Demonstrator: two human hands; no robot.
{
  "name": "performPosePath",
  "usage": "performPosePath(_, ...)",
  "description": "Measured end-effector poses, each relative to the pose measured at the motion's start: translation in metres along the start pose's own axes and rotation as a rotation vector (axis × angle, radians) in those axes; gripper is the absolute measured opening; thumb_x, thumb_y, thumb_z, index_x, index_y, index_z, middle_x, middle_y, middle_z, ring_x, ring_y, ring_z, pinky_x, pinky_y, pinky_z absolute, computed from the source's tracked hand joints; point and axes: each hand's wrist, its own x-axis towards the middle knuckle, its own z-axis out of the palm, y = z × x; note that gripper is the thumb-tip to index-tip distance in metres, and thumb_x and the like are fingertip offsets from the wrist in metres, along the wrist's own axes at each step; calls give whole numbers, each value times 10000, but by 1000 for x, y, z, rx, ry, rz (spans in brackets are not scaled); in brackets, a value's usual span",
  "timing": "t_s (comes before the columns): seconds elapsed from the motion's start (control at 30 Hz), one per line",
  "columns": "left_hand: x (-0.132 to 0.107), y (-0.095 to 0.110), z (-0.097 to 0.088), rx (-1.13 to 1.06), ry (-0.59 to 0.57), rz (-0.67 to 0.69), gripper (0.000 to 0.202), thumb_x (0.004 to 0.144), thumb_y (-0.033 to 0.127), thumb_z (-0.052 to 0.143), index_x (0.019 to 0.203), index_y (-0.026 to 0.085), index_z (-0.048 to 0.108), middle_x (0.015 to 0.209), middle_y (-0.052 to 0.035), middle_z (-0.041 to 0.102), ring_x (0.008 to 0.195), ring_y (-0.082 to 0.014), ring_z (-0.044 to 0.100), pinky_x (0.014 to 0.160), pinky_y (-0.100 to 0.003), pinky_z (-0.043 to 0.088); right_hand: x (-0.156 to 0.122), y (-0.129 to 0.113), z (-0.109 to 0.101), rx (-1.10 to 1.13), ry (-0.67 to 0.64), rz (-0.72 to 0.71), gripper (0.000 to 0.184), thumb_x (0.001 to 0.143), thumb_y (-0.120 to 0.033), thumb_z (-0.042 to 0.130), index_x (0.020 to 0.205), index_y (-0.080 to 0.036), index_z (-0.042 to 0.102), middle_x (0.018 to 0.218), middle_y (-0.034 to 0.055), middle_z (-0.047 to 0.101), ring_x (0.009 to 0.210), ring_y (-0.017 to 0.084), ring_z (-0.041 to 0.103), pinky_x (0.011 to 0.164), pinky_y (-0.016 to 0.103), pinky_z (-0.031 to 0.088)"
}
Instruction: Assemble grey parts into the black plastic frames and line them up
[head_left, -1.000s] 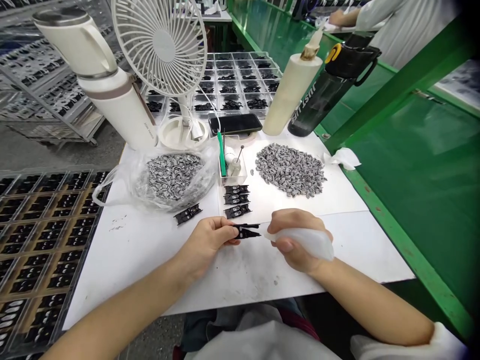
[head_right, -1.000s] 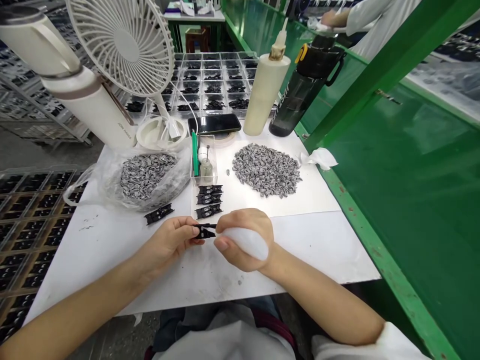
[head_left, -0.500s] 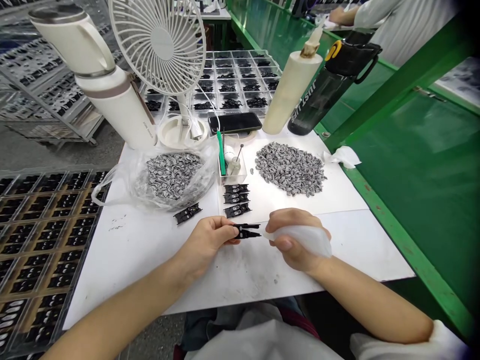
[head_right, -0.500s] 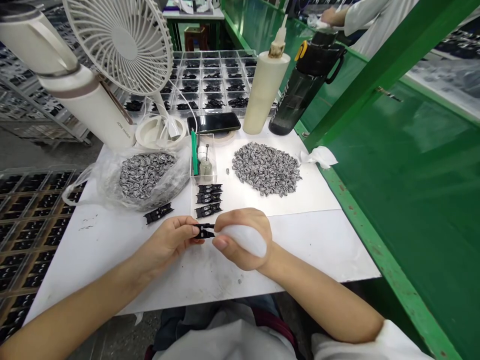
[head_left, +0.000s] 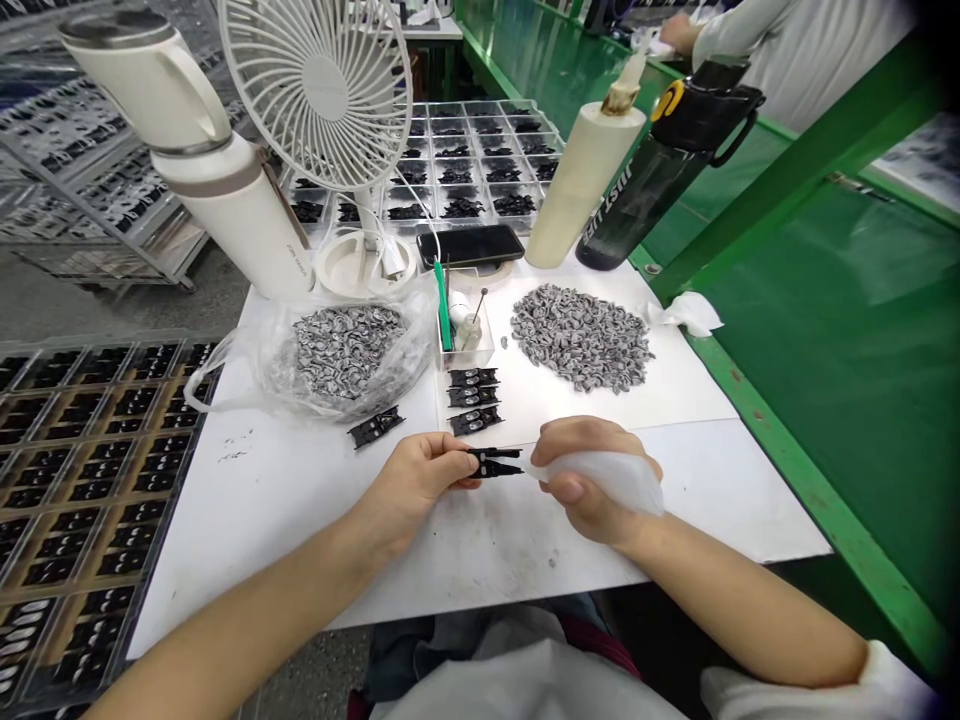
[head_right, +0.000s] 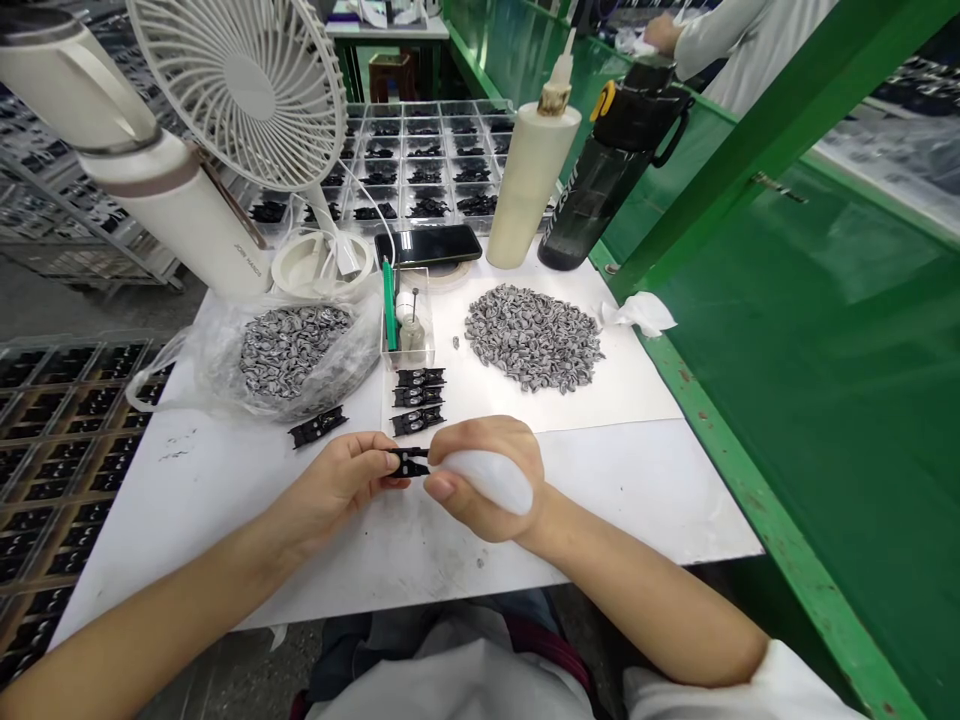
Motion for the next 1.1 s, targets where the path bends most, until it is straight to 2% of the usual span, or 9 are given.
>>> performPosePath(0.47,1,-1,-1,-2,0,-2,132,623,214,651,627,126,553,635,-4,567,640,-117,540,702,-271,416,0,0,1,-33,-4,-52,142,807,-304,483,729,-201,540,578,-3,557,460,114,497,429,242,407)
performPosePath(1.1,0,0,0,6,-8,5,150,614,230,660,619,126,552,647,-11,573,647,-121,535,714,-279,413,2,-1,3,-23,10,-31,132,790,-283,503,703,-191,540,569,-5,555,456,105,489,428,232,394)
